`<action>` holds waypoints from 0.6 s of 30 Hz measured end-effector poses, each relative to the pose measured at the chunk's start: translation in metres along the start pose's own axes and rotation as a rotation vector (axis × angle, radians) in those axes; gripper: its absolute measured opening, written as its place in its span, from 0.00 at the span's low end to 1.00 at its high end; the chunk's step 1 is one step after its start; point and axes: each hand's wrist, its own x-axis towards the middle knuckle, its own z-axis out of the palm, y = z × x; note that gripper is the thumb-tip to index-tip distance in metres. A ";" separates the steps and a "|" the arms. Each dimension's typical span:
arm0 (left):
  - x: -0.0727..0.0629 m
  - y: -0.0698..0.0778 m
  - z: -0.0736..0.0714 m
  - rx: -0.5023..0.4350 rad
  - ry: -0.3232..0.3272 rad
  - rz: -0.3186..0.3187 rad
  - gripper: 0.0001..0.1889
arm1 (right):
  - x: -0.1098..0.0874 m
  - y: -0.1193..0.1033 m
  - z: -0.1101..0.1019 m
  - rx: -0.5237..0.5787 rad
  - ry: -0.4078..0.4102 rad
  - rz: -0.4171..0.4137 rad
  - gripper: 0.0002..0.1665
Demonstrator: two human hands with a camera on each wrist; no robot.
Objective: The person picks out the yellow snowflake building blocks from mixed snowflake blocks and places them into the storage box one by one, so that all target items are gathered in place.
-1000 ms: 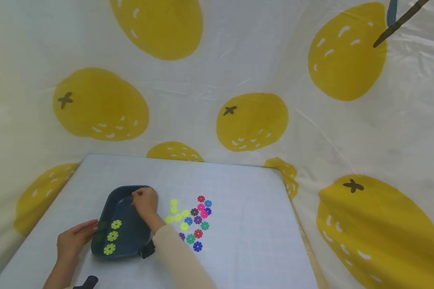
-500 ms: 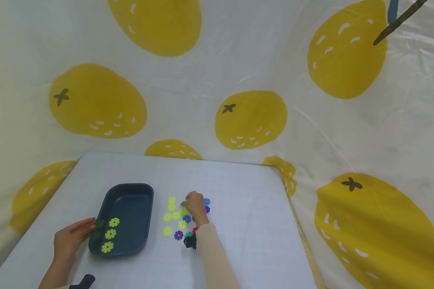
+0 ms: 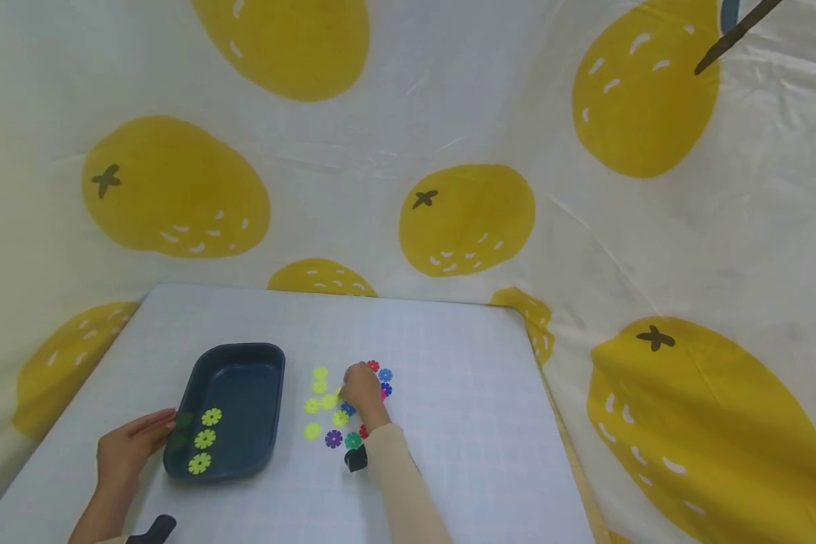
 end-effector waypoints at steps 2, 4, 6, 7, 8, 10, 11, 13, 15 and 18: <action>0.001 -0.001 0.000 -0.006 -0.002 -0.002 0.20 | 0.000 0.000 0.000 -0.017 -0.007 -0.004 0.17; 0.002 -0.001 0.000 -0.014 -0.005 -0.004 0.21 | 0.001 0.000 0.000 -0.019 -0.019 0.001 0.16; 0.002 -0.002 0.000 -0.021 -0.006 -0.007 0.21 | 0.000 0.000 -0.002 -0.004 -0.040 0.013 0.15; 0.002 -0.002 0.000 -0.022 -0.006 -0.011 0.21 | 0.000 0.001 -0.002 0.005 -0.054 0.023 0.15; 0.003 -0.002 0.001 -0.022 -0.006 -0.013 0.21 | 0.000 0.001 -0.003 0.011 -0.066 0.030 0.14; 0.002 -0.002 0.001 -0.023 -0.007 -0.015 0.21 | 0.000 0.001 -0.004 0.018 -0.086 0.036 0.13; 0.002 -0.002 0.001 -0.022 -0.006 -0.015 0.21 | 0.000 0.001 -0.005 0.019 -0.093 0.032 0.13; 0.001 -0.002 0.000 -0.019 -0.005 -0.009 0.21 | 0.000 0.001 -0.005 0.024 -0.097 0.022 0.12; 0.000 -0.001 0.000 -0.015 -0.002 -0.001 0.21 | 0.002 0.002 -0.005 0.042 -0.088 0.009 0.11; -0.001 0.001 0.000 -0.020 0.001 0.004 0.21 | 0.008 0.007 -0.003 0.182 -0.078 0.026 0.10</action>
